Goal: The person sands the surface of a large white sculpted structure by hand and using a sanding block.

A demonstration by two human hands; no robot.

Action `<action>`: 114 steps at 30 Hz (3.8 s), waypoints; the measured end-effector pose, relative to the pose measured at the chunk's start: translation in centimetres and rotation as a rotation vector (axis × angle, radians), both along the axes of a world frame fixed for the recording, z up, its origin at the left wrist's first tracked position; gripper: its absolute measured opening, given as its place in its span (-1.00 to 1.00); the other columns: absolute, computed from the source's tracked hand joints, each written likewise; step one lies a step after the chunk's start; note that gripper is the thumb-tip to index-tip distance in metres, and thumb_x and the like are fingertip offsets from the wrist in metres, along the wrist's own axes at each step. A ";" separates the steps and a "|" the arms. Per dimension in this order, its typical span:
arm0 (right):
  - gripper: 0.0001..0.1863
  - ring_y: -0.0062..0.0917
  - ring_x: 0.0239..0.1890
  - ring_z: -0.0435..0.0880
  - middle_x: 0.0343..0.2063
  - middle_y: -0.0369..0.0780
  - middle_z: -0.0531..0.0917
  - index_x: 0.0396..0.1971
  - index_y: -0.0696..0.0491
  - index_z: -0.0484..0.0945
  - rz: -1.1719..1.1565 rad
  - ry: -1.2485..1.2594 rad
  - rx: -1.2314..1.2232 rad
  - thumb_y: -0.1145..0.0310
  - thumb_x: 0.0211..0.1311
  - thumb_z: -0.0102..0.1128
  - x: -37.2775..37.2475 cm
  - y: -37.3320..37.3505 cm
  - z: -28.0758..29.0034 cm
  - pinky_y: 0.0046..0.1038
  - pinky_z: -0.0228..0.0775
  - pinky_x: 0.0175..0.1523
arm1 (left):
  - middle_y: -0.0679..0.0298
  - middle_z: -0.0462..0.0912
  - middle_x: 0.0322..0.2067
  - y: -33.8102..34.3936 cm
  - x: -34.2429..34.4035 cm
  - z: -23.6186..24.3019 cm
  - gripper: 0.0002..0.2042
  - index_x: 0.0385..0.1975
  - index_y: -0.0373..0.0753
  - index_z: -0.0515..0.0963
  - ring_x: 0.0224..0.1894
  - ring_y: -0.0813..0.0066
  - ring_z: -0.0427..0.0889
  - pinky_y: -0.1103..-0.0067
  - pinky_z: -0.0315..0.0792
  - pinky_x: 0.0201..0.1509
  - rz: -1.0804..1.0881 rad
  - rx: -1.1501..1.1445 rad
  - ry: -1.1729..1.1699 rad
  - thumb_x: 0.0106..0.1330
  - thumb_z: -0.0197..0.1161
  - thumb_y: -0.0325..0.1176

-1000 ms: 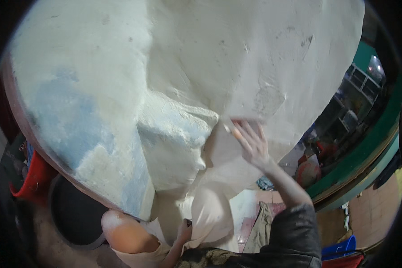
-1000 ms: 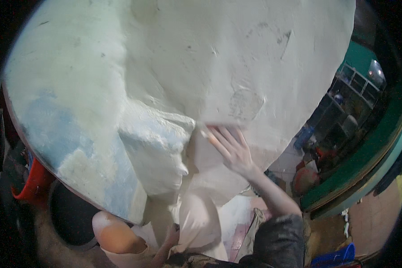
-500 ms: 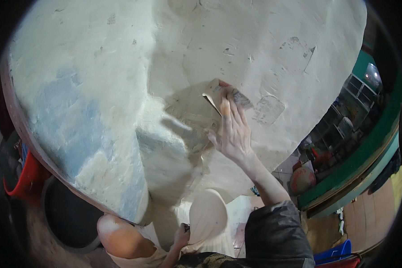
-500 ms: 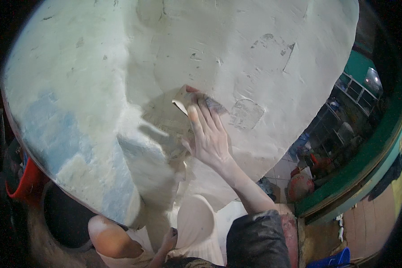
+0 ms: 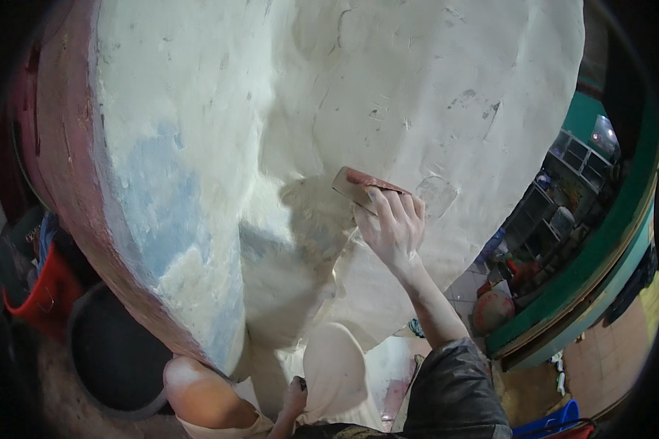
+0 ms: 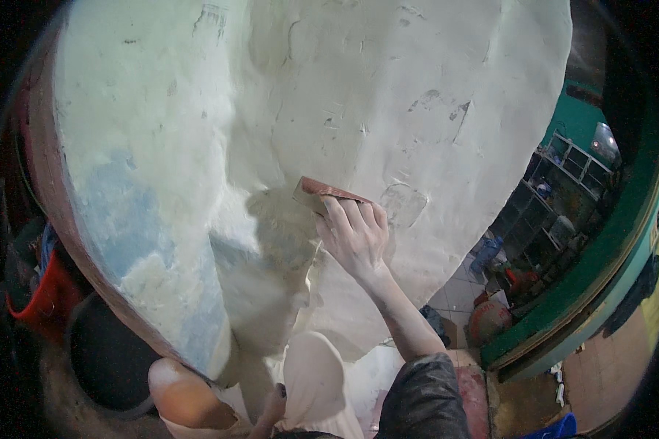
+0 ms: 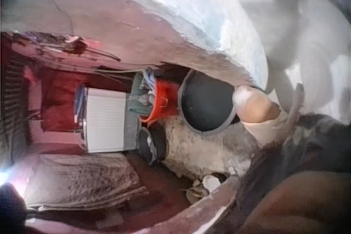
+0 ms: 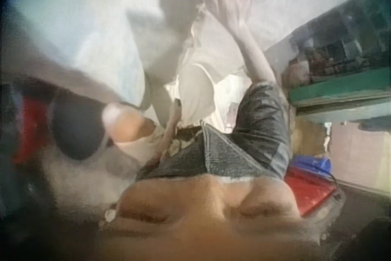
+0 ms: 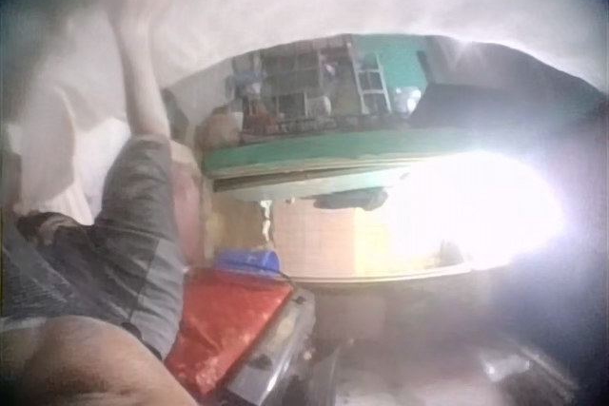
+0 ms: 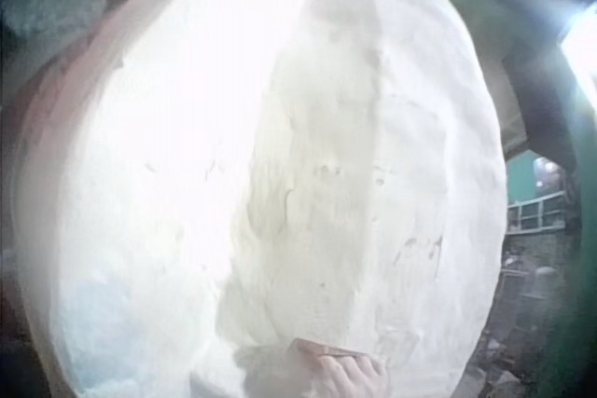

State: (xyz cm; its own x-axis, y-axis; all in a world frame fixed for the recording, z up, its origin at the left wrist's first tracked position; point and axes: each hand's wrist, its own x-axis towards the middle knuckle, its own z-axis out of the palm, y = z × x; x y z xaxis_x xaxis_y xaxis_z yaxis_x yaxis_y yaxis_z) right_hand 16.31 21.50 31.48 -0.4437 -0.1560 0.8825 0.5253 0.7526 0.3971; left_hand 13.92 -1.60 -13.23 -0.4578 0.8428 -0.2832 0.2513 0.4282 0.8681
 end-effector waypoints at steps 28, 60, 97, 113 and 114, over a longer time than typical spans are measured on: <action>-0.35 -0.63 -0.42 0.54 -0.39 -0.34 0.61 0.27 -0.05 0.26 -0.079 -0.206 0.196 0.43 0.08 0.06 -0.7 1.9 -1.2 -0.39 0.19 -0.13 | -0.06 0.60 -0.34 0.4 0.1 -0.5 -0.79 -0.24 -0.30 0.41 -0.23 -0.07 0.58 0.18 0.44 -0.19 0.008 -0.005 0.059 0.20 0.11 -0.33; -0.62 -0.23 -0.27 0.49 -0.54 -0.13 0.58 0.02 -0.06 0.46 0.008 0.030 0.551 0.45 0.15 0.06 -6.6 3.2 19.4 -0.29 0.26 -0.04 | -0.08 0.60 -0.41 -0.9 0.3 0.5 -0.81 -0.29 -0.31 0.40 -0.31 -0.13 0.58 0.16 0.45 -0.26 0.077 0.261 0.165 0.19 0.12 -0.34; -0.67 -0.43 -0.26 0.55 -0.48 -0.27 0.61 -0.07 0.01 0.49 0.269 0.125 -0.267 0.42 0.11 0.14 -6.3 1.4 20.4 -0.26 0.29 -0.03 | -0.08 0.60 -0.42 -1.2 0.3 1.4 -0.83 -0.30 -0.31 0.39 -0.34 -0.13 0.58 0.17 0.46 -0.28 0.028 0.237 0.181 0.17 0.13 -0.39; -0.75 -0.35 -0.28 0.51 -0.42 -0.16 0.61 -0.11 -0.01 0.50 -0.016 0.430 0.204 0.40 0.20 0.07 -3.2 3.5 22.4 -0.26 0.28 0.00 | -0.12 0.58 -0.39 0.3 0.9 -1.0 -0.78 -0.27 -0.31 0.38 -0.33 -0.14 0.57 0.15 0.44 -0.27 0.002 0.241 0.169 0.19 0.13 -0.33; -0.77 -0.37 -0.41 0.52 -0.44 -0.15 0.60 -0.11 0.02 0.49 -0.051 0.466 0.223 0.39 0.23 0.06 -3.7 4.0 21.0 -0.28 0.28 -0.04 | -0.12 0.58 -0.39 0.0 0.4 -0.6 -0.78 -0.27 -0.31 0.38 -0.32 -0.14 0.57 0.15 0.44 -0.26 -0.006 0.234 0.159 0.18 0.13 -0.33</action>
